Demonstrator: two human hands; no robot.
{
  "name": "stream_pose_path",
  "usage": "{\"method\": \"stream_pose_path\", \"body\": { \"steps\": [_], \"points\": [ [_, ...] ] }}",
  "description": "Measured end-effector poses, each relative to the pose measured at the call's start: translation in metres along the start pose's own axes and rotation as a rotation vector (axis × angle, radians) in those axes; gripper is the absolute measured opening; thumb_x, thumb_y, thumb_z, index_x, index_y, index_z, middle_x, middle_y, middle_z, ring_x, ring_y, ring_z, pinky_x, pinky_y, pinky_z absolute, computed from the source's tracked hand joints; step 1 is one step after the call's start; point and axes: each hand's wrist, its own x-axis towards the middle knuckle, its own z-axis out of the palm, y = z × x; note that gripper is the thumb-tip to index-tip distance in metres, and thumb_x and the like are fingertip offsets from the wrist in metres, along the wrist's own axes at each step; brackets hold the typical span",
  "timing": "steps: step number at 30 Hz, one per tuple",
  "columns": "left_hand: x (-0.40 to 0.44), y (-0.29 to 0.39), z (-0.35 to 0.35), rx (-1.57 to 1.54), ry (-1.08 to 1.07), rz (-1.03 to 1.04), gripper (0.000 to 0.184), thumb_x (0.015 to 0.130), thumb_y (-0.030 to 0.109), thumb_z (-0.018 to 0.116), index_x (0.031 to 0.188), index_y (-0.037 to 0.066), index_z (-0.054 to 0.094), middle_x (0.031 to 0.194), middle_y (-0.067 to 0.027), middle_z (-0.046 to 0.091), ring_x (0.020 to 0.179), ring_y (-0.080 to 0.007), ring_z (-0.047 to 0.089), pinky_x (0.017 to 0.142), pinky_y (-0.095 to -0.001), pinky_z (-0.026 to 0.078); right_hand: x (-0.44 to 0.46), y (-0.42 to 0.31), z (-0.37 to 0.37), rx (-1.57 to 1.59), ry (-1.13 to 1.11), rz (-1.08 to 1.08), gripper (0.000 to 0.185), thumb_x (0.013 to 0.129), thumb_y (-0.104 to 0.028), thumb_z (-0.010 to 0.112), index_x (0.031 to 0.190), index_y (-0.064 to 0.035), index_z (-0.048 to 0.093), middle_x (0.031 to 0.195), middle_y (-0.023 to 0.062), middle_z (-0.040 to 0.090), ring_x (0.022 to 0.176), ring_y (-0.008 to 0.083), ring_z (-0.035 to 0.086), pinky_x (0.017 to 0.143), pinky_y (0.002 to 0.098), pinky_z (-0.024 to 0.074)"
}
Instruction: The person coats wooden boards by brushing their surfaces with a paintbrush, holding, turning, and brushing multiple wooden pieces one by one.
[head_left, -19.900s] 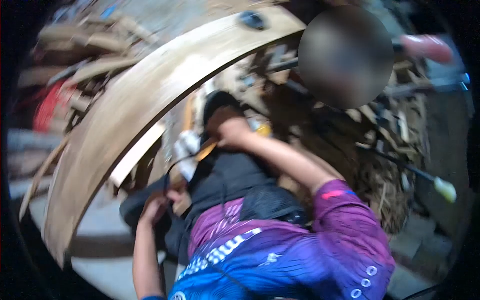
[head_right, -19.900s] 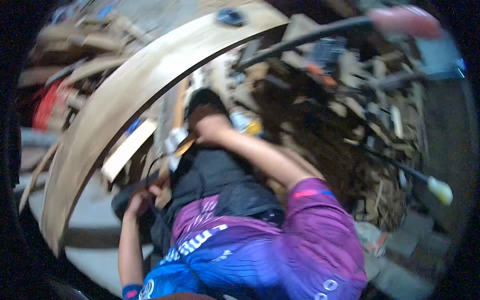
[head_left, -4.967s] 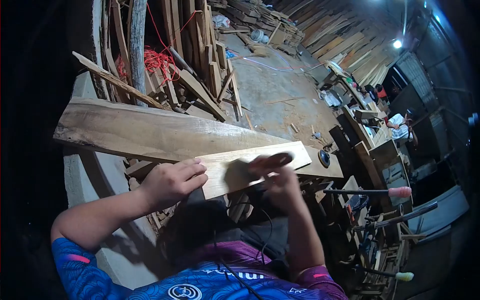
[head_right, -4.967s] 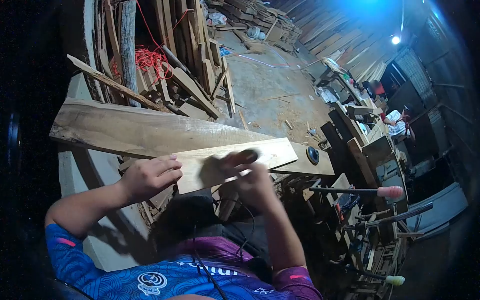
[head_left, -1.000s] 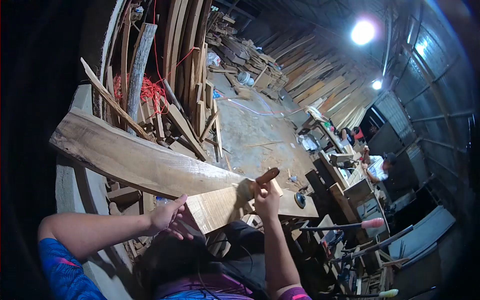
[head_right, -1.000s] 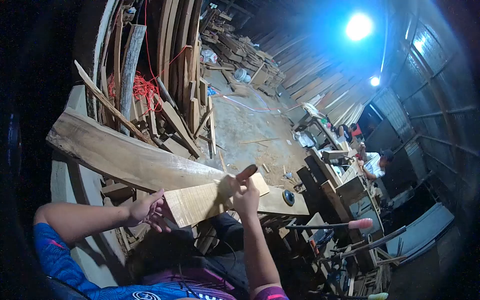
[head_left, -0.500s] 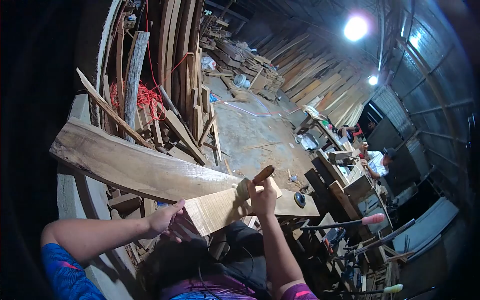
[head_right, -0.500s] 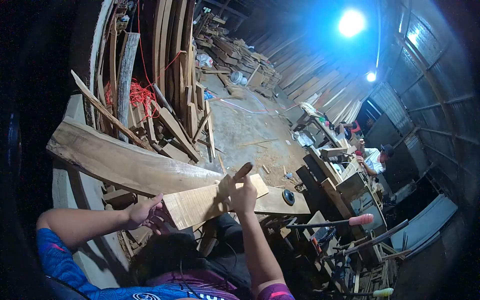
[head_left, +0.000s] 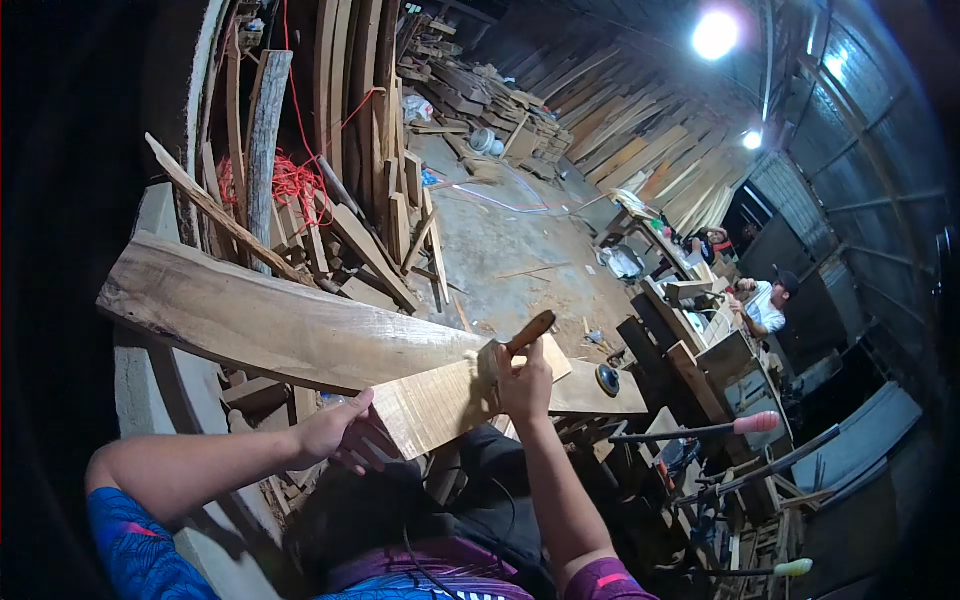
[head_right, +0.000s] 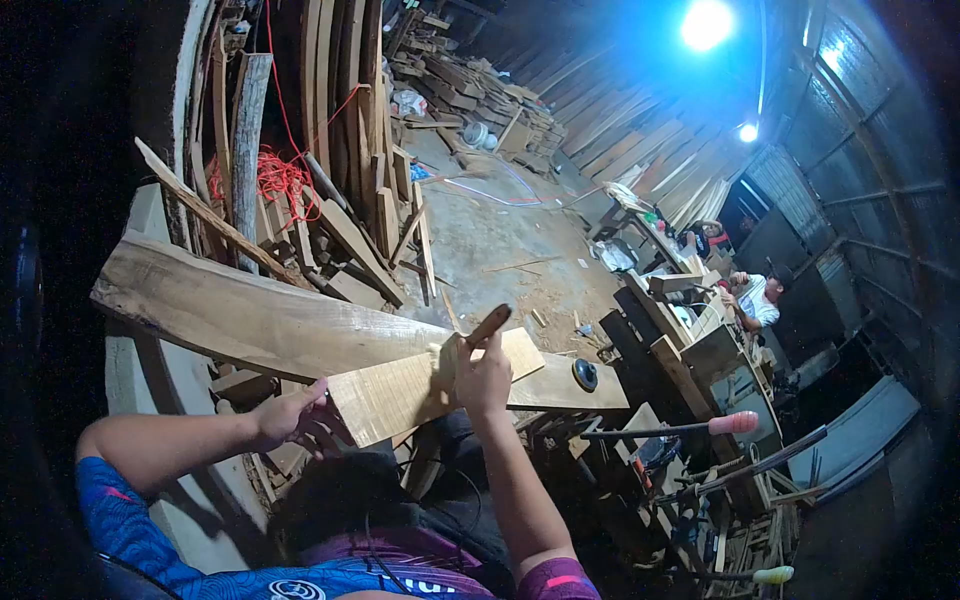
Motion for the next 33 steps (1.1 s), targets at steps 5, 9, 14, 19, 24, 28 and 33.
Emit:
{"method": "stream_pose_path", "body": {
  "steps": [5, 9, 14, 19, 24, 28, 33],
  "points": [
    [0.005, -0.004, -0.003, 0.006, -0.009, -0.018, 0.081, 0.097, 0.070, 0.017, 0.124, 0.005, 0.057, 0.113, -0.0151, 0.068, 0.095, -0.0260, 0.069, 0.078, -0.0381, 0.056, -0.047, -0.065, 0.007, 0.167, -0.277, -0.294, 0.023, 0.086, -0.014, 0.072, 0.105, -0.0051, 0.062, 0.083, 0.0114, 0.068, 0.061, 0.0191, 0.067, 0.058, 0.0326, 0.0536],
    [0.000, -0.002, -0.001, -0.013, -0.022, 0.027, 0.081, 0.097, 0.070, 0.016, 0.125, 0.005, 0.057, 0.112, -0.0148, 0.068, 0.095, -0.0258, 0.068, 0.078, -0.0384, 0.056, -0.058, -0.082, 0.003, 0.405, -0.513, -0.135, 0.035, 0.083, -0.010, 0.070, 0.116, -0.0064, 0.058, 0.087, 0.0161, 0.069, 0.074, 0.0275, 0.070, 0.064, 0.0380, 0.0540],
    [0.004, -0.008, -0.005, -0.036, -0.010, -0.005, 0.085, 0.095, 0.075, 0.018, 0.126, 0.005, 0.056, 0.112, -0.0136, 0.069, 0.094, -0.0229, 0.068, 0.077, -0.0366, 0.056, 0.007, 0.018, 0.001, -0.125, -0.053, 0.004, 0.025, 0.086, -0.012, 0.069, 0.109, -0.0061, 0.061, 0.085, 0.0097, 0.069, 0.075, 0.0229, 0.070, 0.061, 0.0359, 0.0538],
    [0.004, -0.006, -0.005, -0.016, -0.016, 0.003, 0.085, 0.095, 0.074, 0.019, 0.125, 0.004, 0.056, 0.112, -0.0142, 0.068, 0.093, -0.0238, 0.069, 0.076, -0.0366, 0.056, -0.007, 0.002, 0.000, -0.206, -0.053, -0.217, 0.018, 0.088, -0.015, 0.066, 0.105, -0.0116, 0.063, 0.090, 0.0121, 0.070, 0.083, 0.0317, 0.070, 0.069, 0.0406, 0.0555],
    [0.004, -0.007, -0.005, -0.006, -0.010, 0.007, 0.085, 0.095, 0.074, 0.018, 0.123, 0.004, 0.058, 0.112, -0.0151, 0.069, 0.093, -0.0253, 0.068, 0.076, -0.0366, 0.056, -0.059, -0.080, -0.006, 0.312, -0.461, -0.249, 0.029, 0.084, 0.001, 0.066, 0.112, -0.0033, 0.059, 0.101, 0.0103, 0.068, 0.090, 0.0221, 0.070, 0.076, 0.0330, 0.0568],
    [0.004, -0.008, -0.007, -0.003, -0.034, 0.005, 0.084, 0.096, 0.072, 0.017, 0.122, 0.004, 0.060, 0.113, -0.0151, 0.068, 0.093, -0.0257, 0.068, 0.077, -0.0368, 0.055, -0.017, -0.027, -0.002, 0.462, -0.493, 0.065, 0.046, 0.082, 0.008, 0.055, 0.127, 0.0001, 0.050, 0.104, 0.0088, 0.066, 0.098, 0.0181, 0.065, 0.085, 0.0312, 0.0538],
    [0.001, -0.001, -0.001, 0.064, 0.001, 0.006, 0.079, 0.098, 0.069, 0.021, 0.122, 0.005, 0.060, 0.111, -0.0143, 0.069, 0.094, -0.0241, 0.068, 0.077, -0.0371, 0.055, 0.040, 0.050, -0.014, -0.303, 0.074, 0.023, 0.027, 0.090, -0.026, 0.065, 0.104, -0.0025, 0.061, 0.096, 0.0189, 0.070, 0.085, 0.0380, 0.068, 0.071, 0.0427, 0.0545]
  ]
}}
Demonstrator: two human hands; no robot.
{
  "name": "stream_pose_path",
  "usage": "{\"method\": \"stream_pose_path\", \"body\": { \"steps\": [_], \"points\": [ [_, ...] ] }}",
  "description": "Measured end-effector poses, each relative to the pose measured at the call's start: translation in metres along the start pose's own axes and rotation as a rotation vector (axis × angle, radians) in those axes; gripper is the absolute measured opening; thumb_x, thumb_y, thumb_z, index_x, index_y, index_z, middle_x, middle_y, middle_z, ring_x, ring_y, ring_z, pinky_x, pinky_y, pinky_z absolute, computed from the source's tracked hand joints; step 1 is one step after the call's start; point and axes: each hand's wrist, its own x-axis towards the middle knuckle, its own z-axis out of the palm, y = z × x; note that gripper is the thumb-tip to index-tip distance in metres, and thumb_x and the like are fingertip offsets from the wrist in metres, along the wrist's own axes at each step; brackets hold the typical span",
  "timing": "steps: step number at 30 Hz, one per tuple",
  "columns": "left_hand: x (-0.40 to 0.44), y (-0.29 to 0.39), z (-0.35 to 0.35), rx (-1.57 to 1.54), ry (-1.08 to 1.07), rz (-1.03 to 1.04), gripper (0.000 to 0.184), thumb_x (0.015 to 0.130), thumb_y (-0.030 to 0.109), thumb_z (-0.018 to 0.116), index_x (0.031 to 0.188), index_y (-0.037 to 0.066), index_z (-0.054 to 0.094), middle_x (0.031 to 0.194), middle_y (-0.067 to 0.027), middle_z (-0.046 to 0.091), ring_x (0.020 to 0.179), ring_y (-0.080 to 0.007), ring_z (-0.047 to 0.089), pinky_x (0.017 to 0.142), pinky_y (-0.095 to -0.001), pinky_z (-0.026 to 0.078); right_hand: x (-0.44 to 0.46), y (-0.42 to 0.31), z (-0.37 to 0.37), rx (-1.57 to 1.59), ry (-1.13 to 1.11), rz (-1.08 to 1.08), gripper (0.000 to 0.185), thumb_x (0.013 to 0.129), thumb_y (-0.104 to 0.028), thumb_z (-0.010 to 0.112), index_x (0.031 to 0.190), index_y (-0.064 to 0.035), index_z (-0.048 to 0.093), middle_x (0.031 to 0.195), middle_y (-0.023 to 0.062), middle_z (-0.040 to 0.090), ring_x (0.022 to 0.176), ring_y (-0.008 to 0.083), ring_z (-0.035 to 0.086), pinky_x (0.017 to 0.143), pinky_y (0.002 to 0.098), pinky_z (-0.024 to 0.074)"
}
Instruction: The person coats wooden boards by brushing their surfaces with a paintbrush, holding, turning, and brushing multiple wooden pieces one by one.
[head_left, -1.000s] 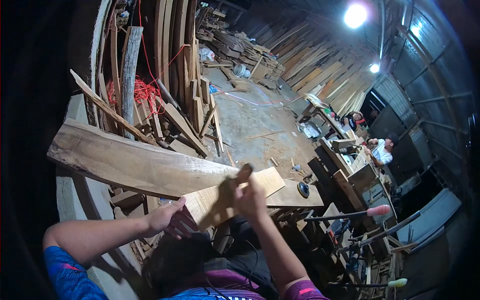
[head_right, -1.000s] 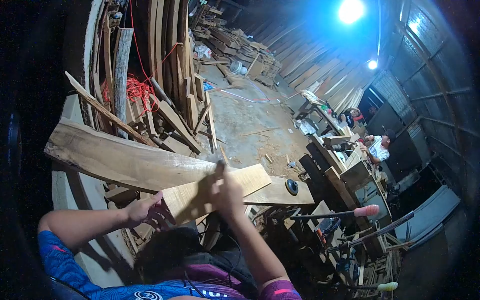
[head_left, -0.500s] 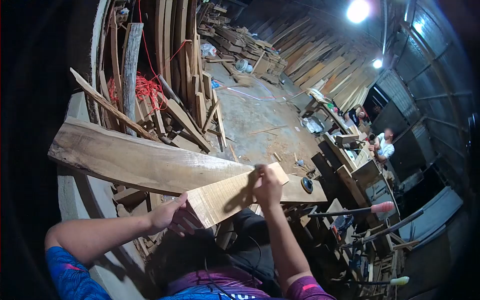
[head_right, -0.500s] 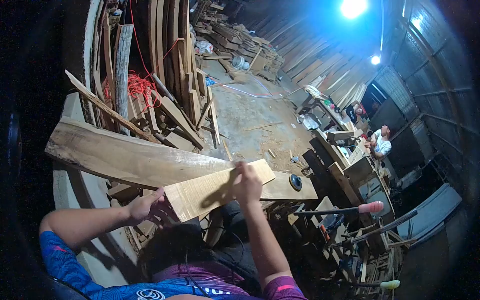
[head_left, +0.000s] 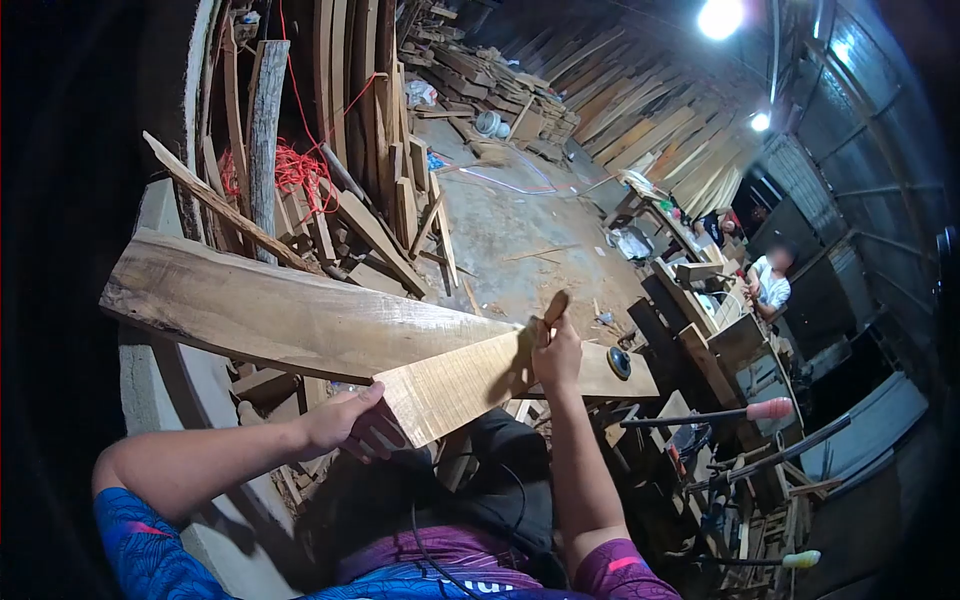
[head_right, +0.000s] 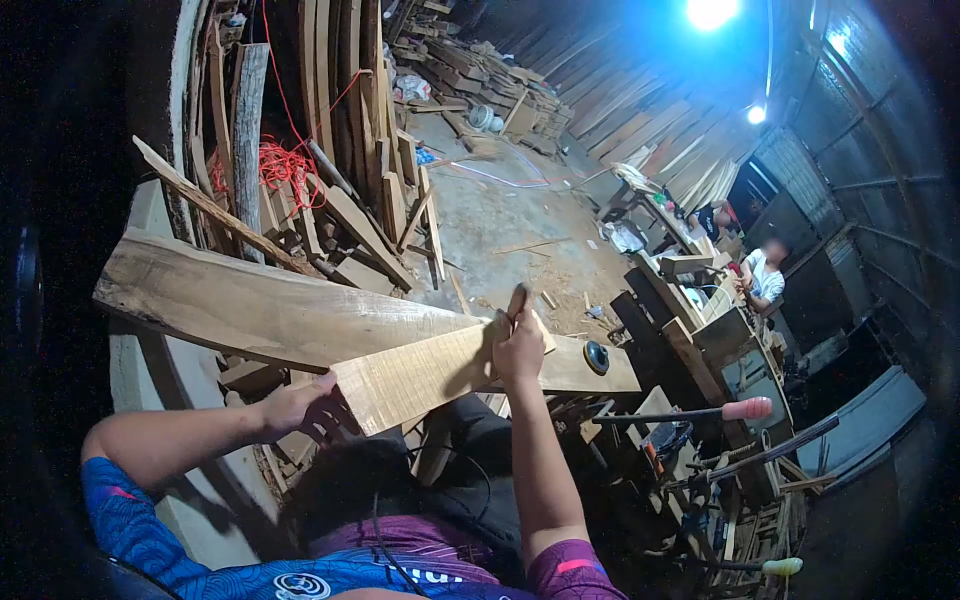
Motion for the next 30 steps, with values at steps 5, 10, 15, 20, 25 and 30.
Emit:
{"method": "stream_pose_path", "body": {
  "steps": [5, 10, 15, 20, 25, 30],
  "points": [
    [0.006, -0.011, -0.004, -0.064, 0.005, 0.032, 0.065, 0.101, 0.060, 0.034, 0.117, 0.004, 0.062, 0.105, -0.0119, 0.071, 0.087, -0.0206, 0.069, 0.071, -0.0332, 0.055, -0.057, -0.058, -0.007, 0.241, -0.162, -0.346, 0.015, 0.091, -0.013, 0.062, 0.103, -0.0040, 0.063, 0.095, 0.0139, 0.069, 0.084, 0.0310, 0.069, 0.073, 0.0369, 0.0552],
    [0.010, -0.015, -0.005, -0.025, 0.045, 0.059, 0.049, 0.102, 0.049, 0.045, 0.108, 0.004, 0.064, 0.099, -0.0089, 0.072, 0.083, -0.0175, 0.070, 0.069, -0.0298, 0.054, -0.074, -0.073, -0.031, 0.732, -0.666, -0.119, 0.022, 0.090, -0.004, 0.064, 0.112, -0.0005, 0.061, 0.109, 0.0083, 0.067, 0.095, 0.0170, 0.066, 0.084, 0.0304, 0.0526],
    [0.007, -0.007, -0.002, 0.014, 0.134, 0.029, 0.047, 0.102, 0.046, 0.048, 0.104, 0.002, 0.061, 0.093, -0.0104, 0.069, 0.082, -0.0193, 0.070, 0.070, -0.0323, 0.056, 0.004, 0.015, -0.011, 0.535, -0.341, 0.067, 0.026, 0.091, -0.008, 0.067, 0.116, -0.0053, 0.061, 0.103, 0.0099, 0.070, 0.087, 0.0180, 0.068, 0.075, 0.0325, 0.0536],
    [0.008, -0.010, -0.002, 0.021, 0.134, 0.010, 0.044, 0.101, 0.046, 0.050, 0.104, 0.004, 0.060, 0.097, -0.0107, 0.071, 0.085, -0.0194, 0.070, 0.071, -0.0331, 0.056, 0.021, 0.047, -0.015, -0.036, -0.072, 0.050, 0.025, 0.089, -0.026, 0.067, 0.106, -0.0077, 0.066, 0.088, 0.0206, 0.071, 0.077, 0.0324, 0.072, 0.065, 0.0422, 0.0538],
    [0.006, -0.006, 0.000, -0.016, 0.133, 0.029, 0.041, 0.100, 0.045, 0.053, 0.103, 0.004, 0.060, 0.094, -0.0100, 0.070, 0.081, -0.0175, 0.069, 0.070, -0.0323, 0.056, -0.061, -0.037, -0.029, 0.459, -0.360, -0.345, 0.024, 0.088, -0.007, 0.063, 0.112, -0.0039, 0.064, 0.106, 0.0162, 0.067, 0.097, 0.0276, 0.067, 0.085, 0.0354, 0.0527],
    [0.006, -0.008, 0.000, 0.030, 0.131, 0.107, 0.037, 0.100, 0.039, 0.057, 0.106, 0.003, 0.062, 0.092, -0.0090, 0.070, 0.080, -0.0163, 0.069, 0.067, -0.0312, 0.056, -0.035, -0.021, -0.033, 0.906, -0.709, -0.018, 0.025, 0.091, -0.006, 0.068, 0.115, -0.0041, 0.061, 0.106, 0.0049, 0.067, 0.101, 0.0134, 0.061, 0.088, 0.0309, 0.0501]
  ]
}}
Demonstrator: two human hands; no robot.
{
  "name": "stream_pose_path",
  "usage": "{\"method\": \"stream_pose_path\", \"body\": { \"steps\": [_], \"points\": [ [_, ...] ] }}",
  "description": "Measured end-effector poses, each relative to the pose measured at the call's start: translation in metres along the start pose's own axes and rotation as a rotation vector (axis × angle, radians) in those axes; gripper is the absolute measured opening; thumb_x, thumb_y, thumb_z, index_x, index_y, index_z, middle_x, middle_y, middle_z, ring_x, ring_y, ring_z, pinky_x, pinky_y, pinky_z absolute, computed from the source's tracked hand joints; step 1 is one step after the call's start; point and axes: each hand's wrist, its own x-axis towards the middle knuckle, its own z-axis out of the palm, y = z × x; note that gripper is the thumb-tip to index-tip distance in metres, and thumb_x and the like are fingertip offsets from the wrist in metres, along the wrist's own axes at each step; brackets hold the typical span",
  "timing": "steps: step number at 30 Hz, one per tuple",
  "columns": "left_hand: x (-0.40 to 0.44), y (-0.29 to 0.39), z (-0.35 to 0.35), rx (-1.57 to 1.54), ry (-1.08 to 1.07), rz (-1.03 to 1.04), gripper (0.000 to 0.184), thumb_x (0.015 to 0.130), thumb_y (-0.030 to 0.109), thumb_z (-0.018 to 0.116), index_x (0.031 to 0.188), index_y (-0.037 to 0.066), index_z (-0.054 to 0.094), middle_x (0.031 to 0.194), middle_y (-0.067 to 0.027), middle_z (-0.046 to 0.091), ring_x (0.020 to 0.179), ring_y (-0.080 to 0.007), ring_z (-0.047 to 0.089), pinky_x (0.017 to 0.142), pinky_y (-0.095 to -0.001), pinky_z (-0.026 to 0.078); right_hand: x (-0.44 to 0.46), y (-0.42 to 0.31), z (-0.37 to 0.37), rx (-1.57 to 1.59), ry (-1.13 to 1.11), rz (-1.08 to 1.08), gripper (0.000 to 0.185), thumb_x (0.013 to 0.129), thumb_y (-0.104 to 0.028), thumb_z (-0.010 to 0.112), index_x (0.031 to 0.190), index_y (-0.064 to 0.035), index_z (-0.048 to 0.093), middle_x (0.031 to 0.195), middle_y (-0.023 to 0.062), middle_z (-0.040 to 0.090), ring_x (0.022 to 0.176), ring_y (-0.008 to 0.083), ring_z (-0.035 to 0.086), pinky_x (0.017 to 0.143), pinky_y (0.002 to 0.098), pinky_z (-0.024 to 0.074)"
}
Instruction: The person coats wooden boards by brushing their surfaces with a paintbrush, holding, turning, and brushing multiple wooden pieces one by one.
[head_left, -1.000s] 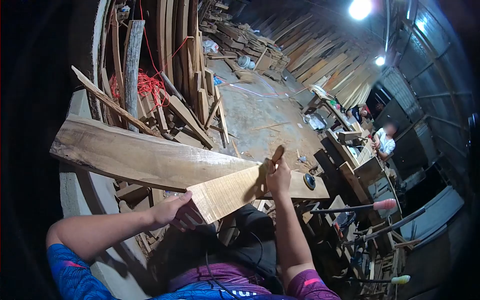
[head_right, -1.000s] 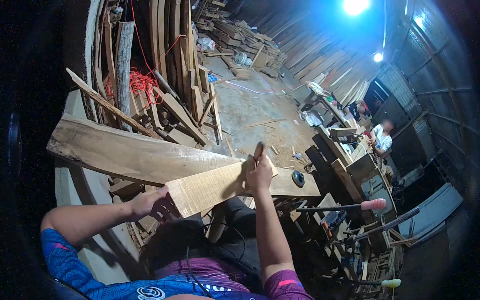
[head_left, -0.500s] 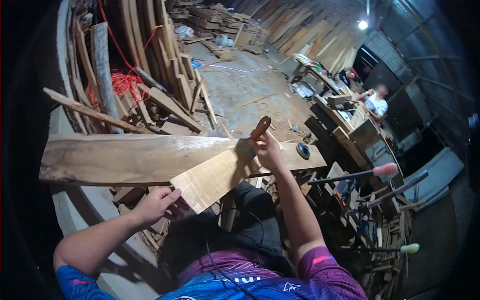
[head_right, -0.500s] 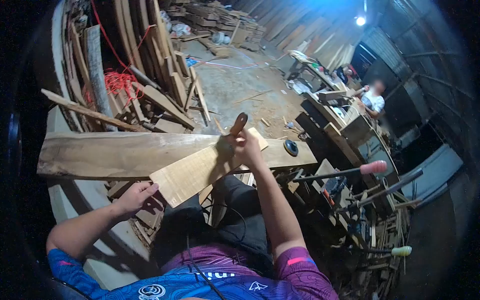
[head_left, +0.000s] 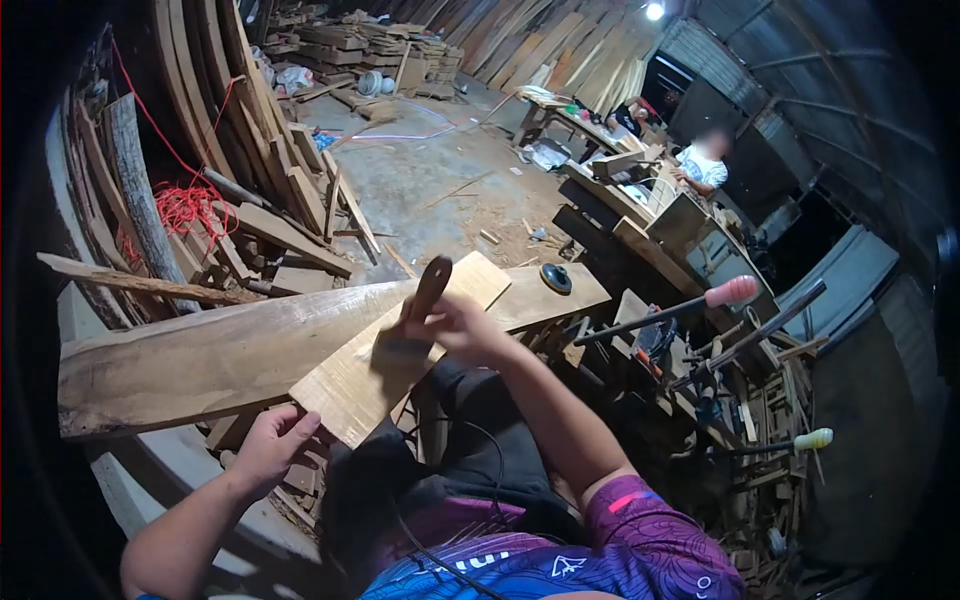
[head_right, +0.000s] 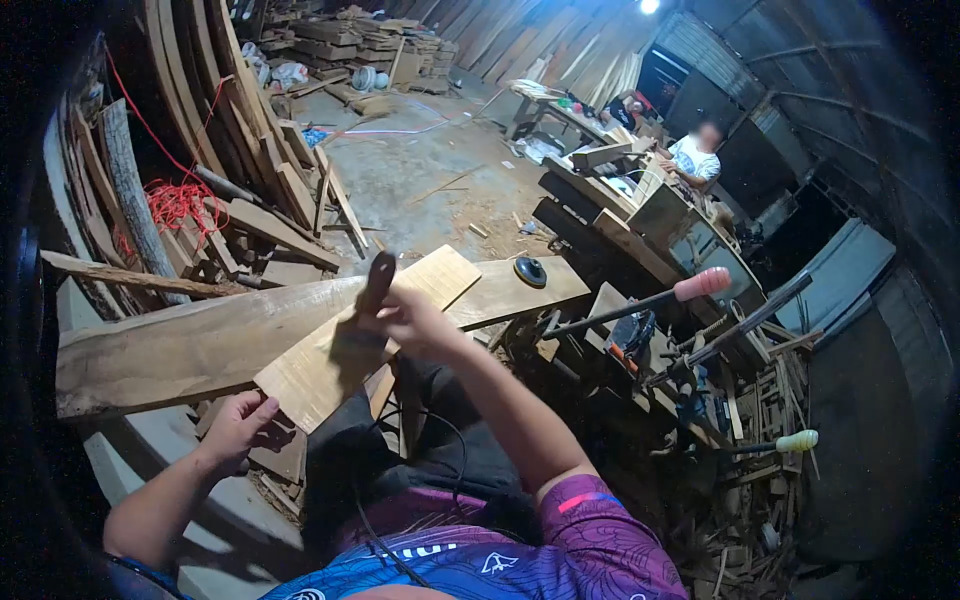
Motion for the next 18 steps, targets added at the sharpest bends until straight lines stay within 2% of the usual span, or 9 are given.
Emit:
{"method": "stream_pose_path", "body": {
  "steps": [3, 6, 8, 9, 11, 12, 15, 16, 18],
  "points": [
    [0.002, 0.000, 0.000, 0.025, 0.015, -0.013, 0.037, 0.099, 0.035, 0.058, 0.108, -0.001, 0.062, 0.095, -0.0102, 0.070, 0.081, -0.0181, 0.069, 0.069, -0.0314, 0.056, 0.038, 0.046, -0.075, -0.312, 0.327, 0.014, 0.032, 0.084, -0.013, 0.073, 0.114, -0.0033, 0.064, 0.101, 0.0077, 0.071, 0.091, 0.0169, 0.066, 0.080, 0.0319, 0.0526],
    [-0.001, 0.001, 0.002, 0.041, 0.012, -0.039, 0.036, 0.099, 0.035, 0.059, 0.109, 0.001, 0.063, 0.096, -0.0089, 0.070, 0.082, -0.0163, 0.068, 0.070, -0.0300, 0.054, 0.045, 0.061, -0.099, -0.860, 0.752, 0.093, 0.024, 0.087, -0.019, 0.066, 0.108, -0.0056, 0.067, 0.093, 0.0202, 0.071, 0.085, 0.0345, 0.071, 0.072, 0.0406, 0.0546],
    [0.000, 0.001, 0.001, 0.010, 0.027, -0.051, 0.036, 0.099, 0.036, 0.059, 0.110, 0.001, 0.063, 0.096, -0.0094, 0.070, 0.083, -0.0166, 0.068, 0.070, -0.0301, 0.054, 0.035, 0.039, -0.071, -0.794, 0.686, 0.101, 0.026, 0.088, -0.025, 0.067, 0.103, -0.0042, 0.066, 0.089, 0.0201, 0.071, 0.079, 0.0355, 0.070, 0.068, 0.0427, 0.0539],
    [-0.001, 0.003, 0.001, 0.005, 0.021, -0.051, 0.036, 0.099, 0.035, 0.058, 0.110, 0.001, 0.062, 0.097, -0.0099, 0.070, 0.083, -0.0171, 0.068, 0.070, -0.0305, 0.054, 0.031, 0.042, -0.050, -0.522, 0.609, 0.119, 0.028, 0.087, -0.026, 0.070, 0.104, -0.0048, 0.066, 0.085, 0.0170, 0.072, 0.074, 0.0285, 0.071, 0.064, 0.0394, 0.0535],
    [0.000, 0.004, 0.001, -0.005, 0.016, -0.054, 0.035, 0.099, 0.034, 0.058, 0.110, 0.001, 0.062, 0.097, -0.0101, 0.070, 0.083, -0.0173, 0.068, 0.070, -0.0306, 0.054, 0.008, 0.009, 0.004, -0.492, 0.415, -0.014, 0.026, 0.089, -0.023, 0.072, 0.105, -0.0029, 0.065, 0.078, 0.0098, 0.068, 0.068, 0.0160, 0.066, 0.061, 0.0314, 0.0517],
    [-0.001, 0.005, 0.001, -0.002, 0.013, -0.060, 0.035, 0.100, 0.034, 0.058, 0.109, 0.001, 0.062, 0.097, -0.0102, 0.070, 0.083, -0.0174, 0.068, 0.069, -0.0308, 0.054, 0.000, -0.008, 0.017, -0.415, 0.238, 0.089, 0.026, 0.091, -0.018, 0.070, 0.110, -0.0016, 0.063, 0.084, 0.0075, 0.068, 0.078, 0.0138, 0.066, 0.067, 0.0284, 0.0522],
    [-0.001, 0.003, 0.000, -0.023, 0.001, -0.063, 0.034, 0.100, 0.033, 0.058, 0.107, 0.000, 0.062, 0.097, -0.0109, 0.070, 0.083, -0.0175, 0.068, 0.068, -0.0299, 0.054, -0.002, -0.004, 0.015, 0.045, -0.036, -0.009, 0.031, 0.090, -0.009, 0.066, 0.119, -0.0019, 0.059, 0.107, 0.0051, 0.067, 0.101, 0.0133, 0.063, 0.083, 0.0249, 0.0501],
    [-0.002, 0.002, 0.000, -0.038, -0.001, -0.047, 0.034, 0.100, 0.033, 0.058, 0.106, 0.000, 0.062, 0.097, -0.0112, 0.070, 0.082, -0.0176, 0.068, 0.068, -0.0296, 0.054, 0.007, 0.015, -0.001, -0.041, 0.065, 0.017, 0.033, 0.086, -0.001, 0.056, 0.119, -0.0024, 0.060, 0.101, 0.0057, 0.068, 0.095, 0.0131, 0.064, 0.079, 0.0259, 0.0510],
    [-0.003, 0.004, -0.001, -0.017, 0.005, -0.043, 0.034, 0.100, 0.033, 0.058, 0.105, 0.000, 0.062, 0.097, -0.0115, 0.070, 0.081, -0.0176, 0.068, 0.067, -0.0294, 0.054, 0.031, 0.040, -0.043, -0.266, 0.355, 0.050, 0.034, 0.081, -0.007, 0.059, 0.115, -0.0041, 0.062, 0.091, 0.0104, 0.070, 0.077, 0.0182, 0.066, 0.069, 0.0316, 0.0513]
  ]
}}
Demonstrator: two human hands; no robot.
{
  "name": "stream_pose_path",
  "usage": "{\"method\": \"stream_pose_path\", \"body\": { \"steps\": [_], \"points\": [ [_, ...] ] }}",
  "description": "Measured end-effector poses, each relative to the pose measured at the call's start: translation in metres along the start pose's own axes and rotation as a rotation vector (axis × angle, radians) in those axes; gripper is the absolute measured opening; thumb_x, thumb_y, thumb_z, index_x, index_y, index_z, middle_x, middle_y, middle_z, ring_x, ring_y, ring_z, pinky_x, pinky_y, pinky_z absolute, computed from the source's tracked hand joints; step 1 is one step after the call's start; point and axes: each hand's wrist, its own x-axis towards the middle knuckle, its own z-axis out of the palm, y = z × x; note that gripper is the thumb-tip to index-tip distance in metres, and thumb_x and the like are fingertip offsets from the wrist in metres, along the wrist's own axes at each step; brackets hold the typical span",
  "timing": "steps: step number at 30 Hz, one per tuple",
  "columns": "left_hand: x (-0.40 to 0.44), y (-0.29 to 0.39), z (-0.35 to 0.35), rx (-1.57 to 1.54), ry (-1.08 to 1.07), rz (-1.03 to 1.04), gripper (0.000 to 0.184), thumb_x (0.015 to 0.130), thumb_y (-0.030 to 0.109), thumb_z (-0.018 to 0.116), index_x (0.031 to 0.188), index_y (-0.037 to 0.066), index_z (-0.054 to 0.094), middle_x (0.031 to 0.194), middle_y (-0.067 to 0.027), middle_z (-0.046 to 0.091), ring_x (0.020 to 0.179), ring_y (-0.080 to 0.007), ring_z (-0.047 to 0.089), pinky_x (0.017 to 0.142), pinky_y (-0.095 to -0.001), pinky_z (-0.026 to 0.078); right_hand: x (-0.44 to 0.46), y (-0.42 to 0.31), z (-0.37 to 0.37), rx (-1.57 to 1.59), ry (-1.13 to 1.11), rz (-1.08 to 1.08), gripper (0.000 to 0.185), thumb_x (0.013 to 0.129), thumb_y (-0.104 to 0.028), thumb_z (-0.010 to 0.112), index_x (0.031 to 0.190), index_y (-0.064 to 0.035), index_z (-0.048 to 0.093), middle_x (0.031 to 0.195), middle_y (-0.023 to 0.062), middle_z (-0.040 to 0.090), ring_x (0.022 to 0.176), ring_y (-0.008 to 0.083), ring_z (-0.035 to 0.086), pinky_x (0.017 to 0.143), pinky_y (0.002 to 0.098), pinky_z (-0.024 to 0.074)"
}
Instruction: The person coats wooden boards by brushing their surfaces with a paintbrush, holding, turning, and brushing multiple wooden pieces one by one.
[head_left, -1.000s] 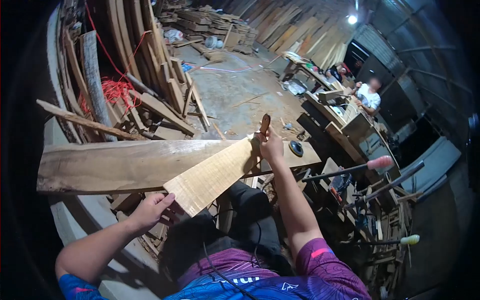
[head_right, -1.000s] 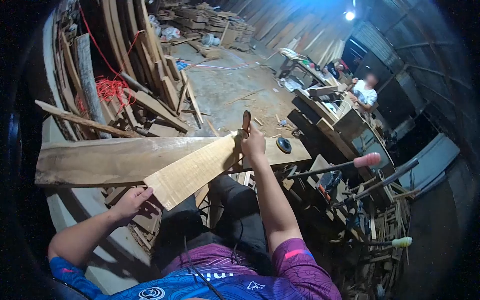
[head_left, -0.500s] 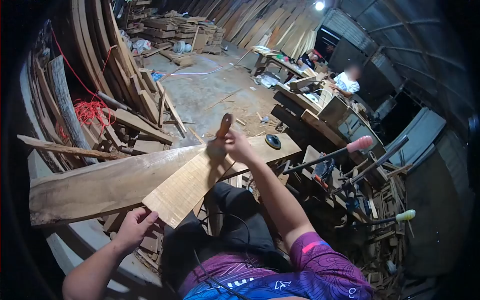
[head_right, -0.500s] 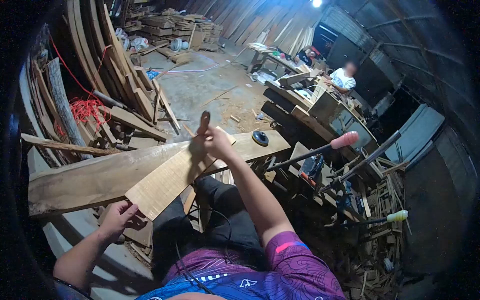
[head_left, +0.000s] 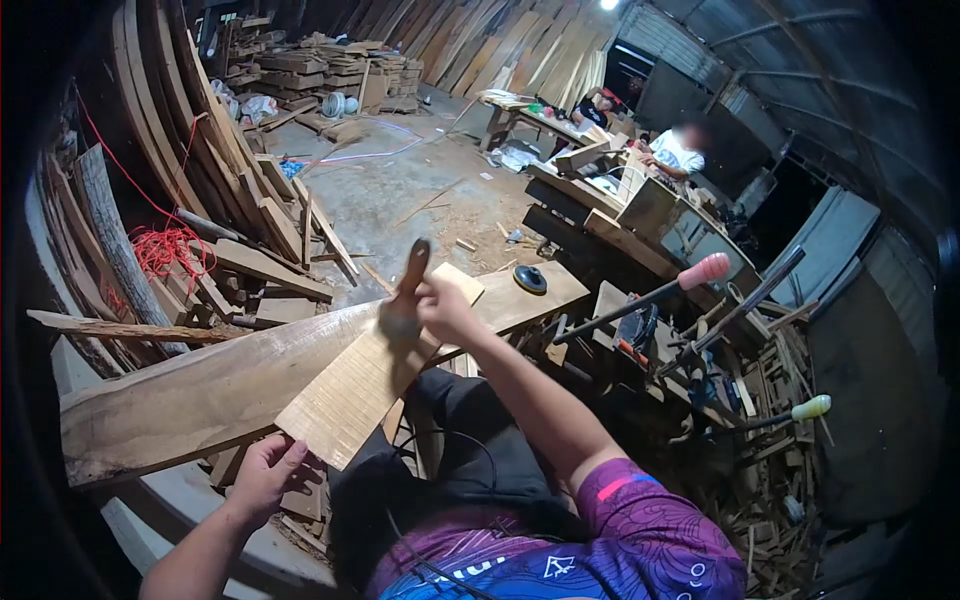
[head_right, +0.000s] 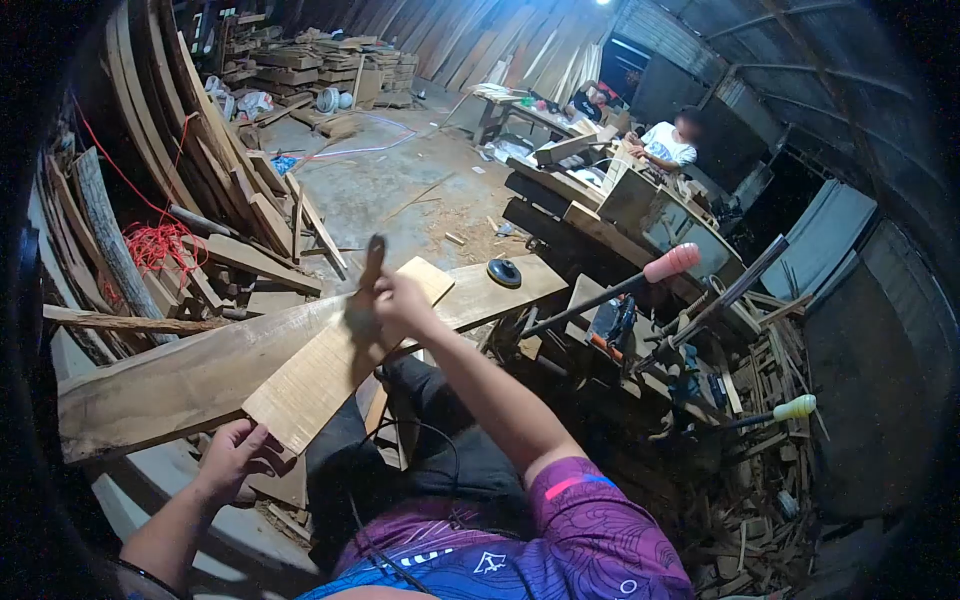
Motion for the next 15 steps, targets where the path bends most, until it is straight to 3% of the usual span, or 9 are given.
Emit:
{"method": "stream_pose_path", "body": {
  "steps": [1, 2, 4, 6, 8, 10, 13, 15],
  "points": [
    [0.001, 0.000, 0.002, 0.012, 0.004, 0.004, 0.034, 0.099, 0.034, 0.058, 0.104, 0.000, 0.062, 0.096, -0.0118, 0.070, 0.081, -0.0177, 0.068, 0.067, -0.0292, 0.054, 0.022, 0.030, -0.012, -0.263, 0.233, -0.079, 0.032, 0.082, -0.011, 0.061, 0.113, -0.0073, 0.063, 0.092, 0.0164, 0.070, 0.079, 0.0304, 0.069, 0.070, 0.0385, 0.0529],
    [0.002, 0.000, 0.003, 0.014, -0.005, 0.008, 0.034, 0.099, 0.034, 0.058, 0.104, 0.000, 0.062, 0.096, -0.0118, 0.070, 0.081, -0.0177, 0.068, 0.067, -0.0292, 0.054, 0.029, 0.029, -0.030, -0.447, 0.299, -0.078, 0.030, 0.082, -0.016, 0.063, 0.111, -0.0105, 0.064, 0.093, 0.0200, 0.069, 0.087, 0.0395, 0.067, 0.074, 0.0457, 0.0531],
    [0.003, -0.003, 0.003, 0.000, 0.018, 0.009, 0.034, 0.099, 0.033, 0.059, 0.103, 0.000, 0.062, 0.095, -0.0120, 0.070, 0.080, -0.0177, 0.068, 0.067, -0.0295, 0.054, 0.044, 0.058, -0.052, -0.667, 0.511, 0.027, 0.025, 0.087, -0.021, 0.063, 0.110, -0.0122, 0.066, 0.089, 0.0189, 0.070, 0.086, 0.0401, 0.067, 0.074, 0.0491, 0.0531],
    [0.003, -0.002, 0.001, -0.013, 0.015, 0.005, 0.033, 0.099, 0.032, 0.060, 0.103, 0.000, 0.062, 0.094, -0.0116, 0.070, 0.080, -0.0177, 0.068, 0.067, -0.0298, 0.054, 0.038, 0.058, -0.056, -0.632, 0.504, 0.086, 0.027, 0.089, -0.026, 0.062, 0.111, -0.0114, 0.067, 0.087, 0.0190, 0.070, 0.083, 0.0407, 0.068, 0.072, 0.0501, 0.0531],
    [0.003, -0.003, 0.001, 0.002, 0.017, 0.021, 0.032, 0.098, 0.031, 0.061, 0.103, 0.000, 0.062, 0.093, -0.0111, 0.070, 0.080, -0.0174, 0.069, 0.067, -0.0297, 0.054, 0.019, 0.055, -0.028, -0.403, 0.415, -0.071, 0.026, 0.090, -0.026, 0.065, 0.109, -0.0080, 0.066, 0.082, 0.0182, 0.070, 0.076, 0.0345, 0.070, 0.067, 0.0447, 0.0538],
    [0.004, -0.002, 0.001, 0.000, 0.018, 0.033, 0.031, 0.099, 0.030, 0.060, 0.104, 0.000, 0.064, 0.090, -0.0095, 0.071, 0.079, -0.0158, 0.068, 0.069, -0.0286, 0.054, -0.035, -0.010, 0.005, -0.195, 0.164, -0.096, 0.027, 0.090, -0.025, 0.070, 0.108, -0.0057, 0.066, 0.078, 0.0093, 0.069, 0.069, 0.0179, 0.067, 0.063, 0.0313, 0.0507],
    [0.002, 0.002, 0.003, 0.065, 0.036, 0.010, 0.033, 0.099, 0.032, 0.060, 0.103, -0.001, 0.065, 0.088, -0.0084, 0.070, 0.079, -0.0150, 0.068, 0.072, -0.0281, 0.054, -0.079, -0.053, 0.019, 0.093, -0.182, -0.121, 0.020, 0.086, -0.007, 0.072, 0.105, -0.0071, 0.064, 0.084, 0.0011, 0.063, 0.072, 0.0069, 0.058, 0.063, 0.0250, 0.0468],
    [0.003, 0.001, 0.002, 0.089, 0.038, -0.007, 0.034, 0.099, 0.033, 0.059, 0.105, -0.001, 0.064, 0.088, -0.0083, 0.070, 0.080, -0.0146, 0.067, 0.072, -0.0285, 0.053, -0.074, -0.024, 0.006, 0.099, -0.127, -0.012, 0.026, 0.087, -0.022, 0.076, 0.105, -0.0062, 0.066, 0.075, 0.0021, 0.065, 0.069, 0.0086, 0.059, 0.061, 0.0288, 0.0485]
  ]
}}
